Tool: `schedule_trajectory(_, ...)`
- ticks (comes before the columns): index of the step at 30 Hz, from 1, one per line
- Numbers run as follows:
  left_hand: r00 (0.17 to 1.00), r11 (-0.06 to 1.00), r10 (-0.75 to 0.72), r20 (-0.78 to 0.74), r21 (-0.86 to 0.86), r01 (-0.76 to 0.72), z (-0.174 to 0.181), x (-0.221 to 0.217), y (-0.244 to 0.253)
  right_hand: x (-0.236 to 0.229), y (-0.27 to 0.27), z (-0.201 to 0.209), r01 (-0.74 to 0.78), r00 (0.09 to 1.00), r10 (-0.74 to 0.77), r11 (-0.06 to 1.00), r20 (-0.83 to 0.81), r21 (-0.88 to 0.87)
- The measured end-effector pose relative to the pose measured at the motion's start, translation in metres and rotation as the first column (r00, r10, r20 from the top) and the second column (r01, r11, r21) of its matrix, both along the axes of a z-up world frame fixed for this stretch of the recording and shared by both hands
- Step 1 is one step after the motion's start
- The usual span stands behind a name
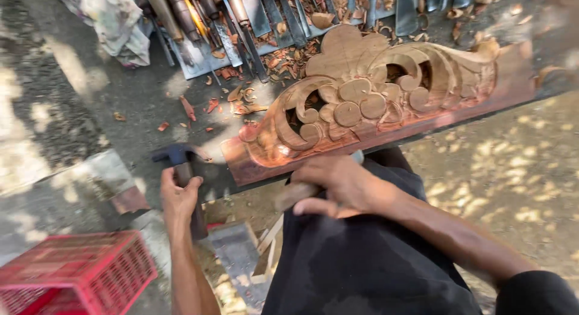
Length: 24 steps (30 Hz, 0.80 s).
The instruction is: Woodcarving an ornate floral pattern using a hammer and chisels.
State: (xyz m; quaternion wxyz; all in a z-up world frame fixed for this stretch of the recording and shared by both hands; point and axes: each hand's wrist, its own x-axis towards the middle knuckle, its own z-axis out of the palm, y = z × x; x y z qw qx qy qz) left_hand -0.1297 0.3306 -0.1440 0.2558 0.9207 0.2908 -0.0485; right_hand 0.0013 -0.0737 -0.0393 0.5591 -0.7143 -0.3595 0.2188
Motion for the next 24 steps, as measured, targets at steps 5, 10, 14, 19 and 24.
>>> schedule_trajectory(5,0.901,0.817,0.353,-0.253,-0.386,-0.428,0.014,0.014,-0.013,0.017,0.009,-0.021,-0.101,0.994,0.101,0.995,0.038,0.000)
schedule_trajectory(10,0.885,0.565,0.452,-0.110,-0.732,-0.379,0.069,0.034,-0.073,0.040,0.007,-0.047,0.146,0.985,-0.154,0.984,0.081,0.098)
schedule_trajectory(14,0.914,0.630,0.398,0.084,-0.749,-0.206,0.121,0.064,-0.129,0.045,0.010,-0.071,0.317,0.927,-0.338,0.938,0.164,0.139)
schedule_trajectory(19,0.954,0.687,0.276,0.119,-0.718,-0.110,0.154,0.080,-0.154,0.049,0.007,-0.085,0.324,0.936,-0.338,0.937,0.102,0.133)
schedule_trajectory(24,0.945,0.640,0.298,0.139,-0.763,-0.090,0.164,0.086,-0.170,0.049,0.006,-0.085,0.320,0.936,-0.340,0.931,0.095,0.173)
